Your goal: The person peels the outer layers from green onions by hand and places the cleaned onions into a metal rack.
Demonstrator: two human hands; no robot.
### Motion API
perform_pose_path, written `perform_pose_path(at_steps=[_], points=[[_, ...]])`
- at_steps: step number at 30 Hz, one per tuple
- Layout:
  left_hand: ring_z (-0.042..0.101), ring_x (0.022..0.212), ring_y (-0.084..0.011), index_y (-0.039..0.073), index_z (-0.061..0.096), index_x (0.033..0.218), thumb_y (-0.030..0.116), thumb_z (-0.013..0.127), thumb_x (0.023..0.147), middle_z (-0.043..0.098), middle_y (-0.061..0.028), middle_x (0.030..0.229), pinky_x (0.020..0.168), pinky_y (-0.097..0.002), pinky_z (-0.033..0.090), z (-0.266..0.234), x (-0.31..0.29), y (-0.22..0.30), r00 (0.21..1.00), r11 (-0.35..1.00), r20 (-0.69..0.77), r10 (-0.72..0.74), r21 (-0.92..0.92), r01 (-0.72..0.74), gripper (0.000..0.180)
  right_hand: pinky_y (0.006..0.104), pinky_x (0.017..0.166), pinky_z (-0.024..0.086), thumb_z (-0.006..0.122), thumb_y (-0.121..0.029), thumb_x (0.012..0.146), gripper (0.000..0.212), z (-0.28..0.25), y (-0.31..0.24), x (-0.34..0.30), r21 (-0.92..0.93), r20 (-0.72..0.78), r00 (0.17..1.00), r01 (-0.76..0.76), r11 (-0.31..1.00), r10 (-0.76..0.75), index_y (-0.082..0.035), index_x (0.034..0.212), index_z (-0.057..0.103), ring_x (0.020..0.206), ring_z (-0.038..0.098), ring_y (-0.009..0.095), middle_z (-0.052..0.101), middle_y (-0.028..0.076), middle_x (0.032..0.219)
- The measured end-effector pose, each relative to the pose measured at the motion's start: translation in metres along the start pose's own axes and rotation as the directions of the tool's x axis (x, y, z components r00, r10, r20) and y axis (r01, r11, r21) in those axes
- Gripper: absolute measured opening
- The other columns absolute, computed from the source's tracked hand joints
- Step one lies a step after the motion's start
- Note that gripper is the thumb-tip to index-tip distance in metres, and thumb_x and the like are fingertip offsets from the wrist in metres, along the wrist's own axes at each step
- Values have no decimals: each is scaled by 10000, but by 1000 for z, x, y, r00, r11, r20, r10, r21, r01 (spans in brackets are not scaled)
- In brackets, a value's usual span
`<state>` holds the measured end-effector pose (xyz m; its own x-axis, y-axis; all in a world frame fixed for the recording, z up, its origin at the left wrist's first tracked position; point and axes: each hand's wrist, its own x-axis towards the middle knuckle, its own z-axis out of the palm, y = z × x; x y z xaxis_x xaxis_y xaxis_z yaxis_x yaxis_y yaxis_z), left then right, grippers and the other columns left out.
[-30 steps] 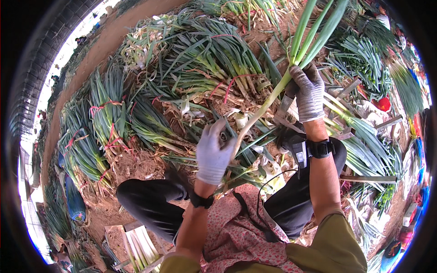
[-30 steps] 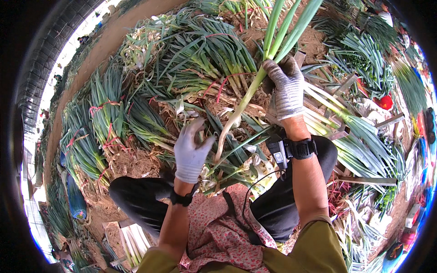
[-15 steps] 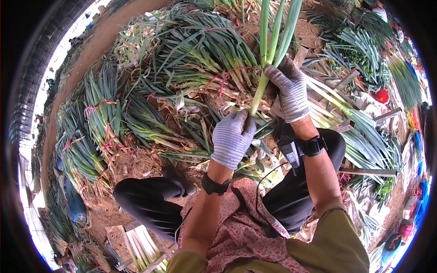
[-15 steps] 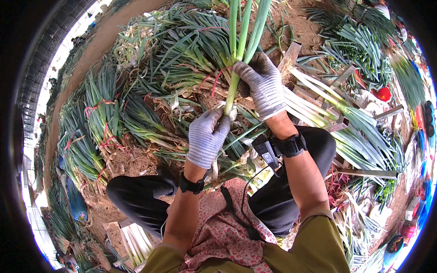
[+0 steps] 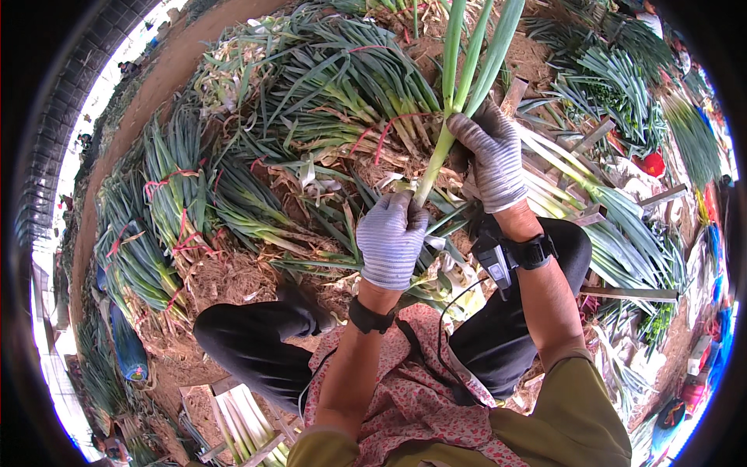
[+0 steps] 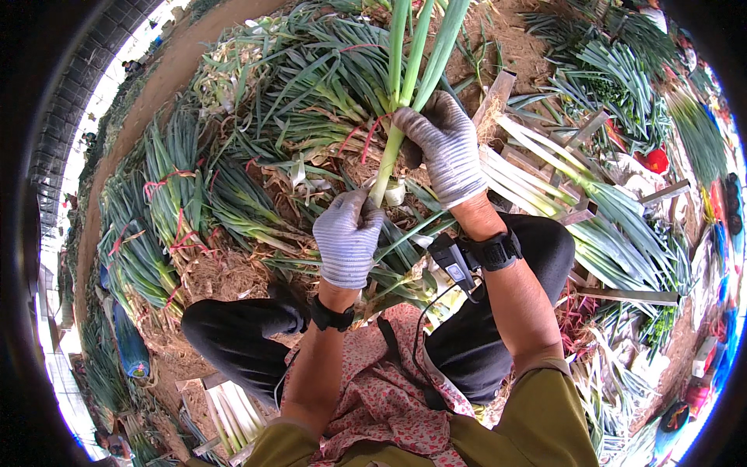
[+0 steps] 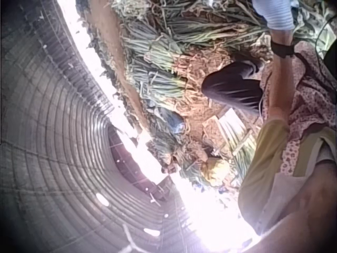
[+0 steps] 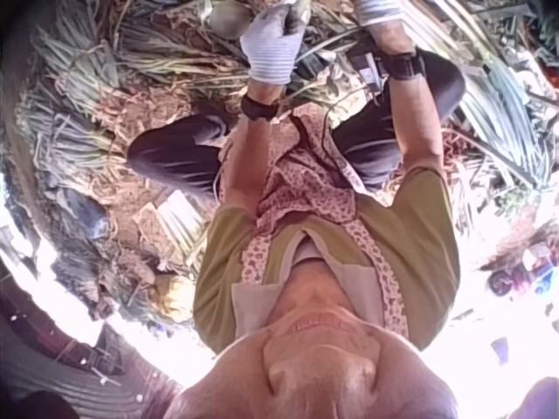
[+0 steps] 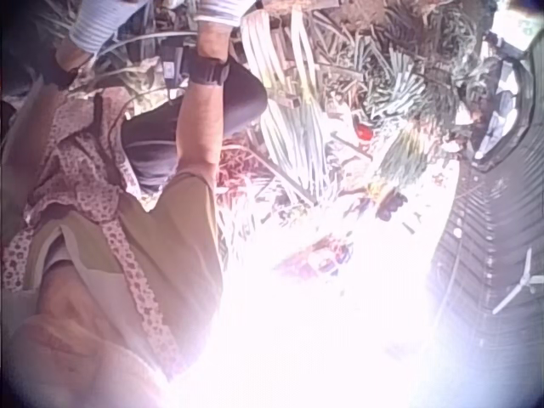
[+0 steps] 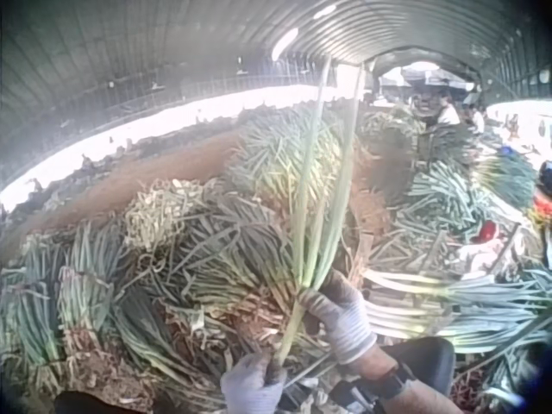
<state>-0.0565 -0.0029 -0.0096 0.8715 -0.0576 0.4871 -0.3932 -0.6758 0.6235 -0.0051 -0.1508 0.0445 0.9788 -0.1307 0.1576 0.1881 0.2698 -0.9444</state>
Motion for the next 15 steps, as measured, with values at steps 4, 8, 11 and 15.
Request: perform_pose_path(at_steps=[4,8,11,15], points=[[529,549,-121,-27,616,896,-9,609,747,584,-75,692,517,-254,432,-3,1,-3,988,987,-125,-86,-146,68,150,195,411,394,618,-125,841,195,-3,1,2,58,-10,1000,15,998,-15,1,964,535,464,483,73,586,45,727],[537,678,-95,-30,610,897,-27,556,792,595,-53,799,614,-229,445,-2,-2,-14,954,870,-133,-269,-458,181,119,205,398,399,621,-137,837,181,-7,3,7,115,-80,997,9,993,0,-18,949,544,459,498,86,589,45,705],[545,843,-120,-18,590,921,-25,524,815,590,-74,951,749,-225,452,-4,-1,-17,954,732,-107,-279,-666,139,125,214,386,406,617,-134,839,154,-7,4,10,152,-98,995,13,988,2,-27,921,544,446,508,101,594,53,690],[529,825,-102,-4,564,999,46,597,821,572,-47,951,758,-231,451,-7,-2,-15,956,461,39,-291,-870,176,187,215,388,406,615,-130,840,150,-11,6,10,174,-112,994,29,984,-9,-20,913,544,441,508,103,595,55,685]])
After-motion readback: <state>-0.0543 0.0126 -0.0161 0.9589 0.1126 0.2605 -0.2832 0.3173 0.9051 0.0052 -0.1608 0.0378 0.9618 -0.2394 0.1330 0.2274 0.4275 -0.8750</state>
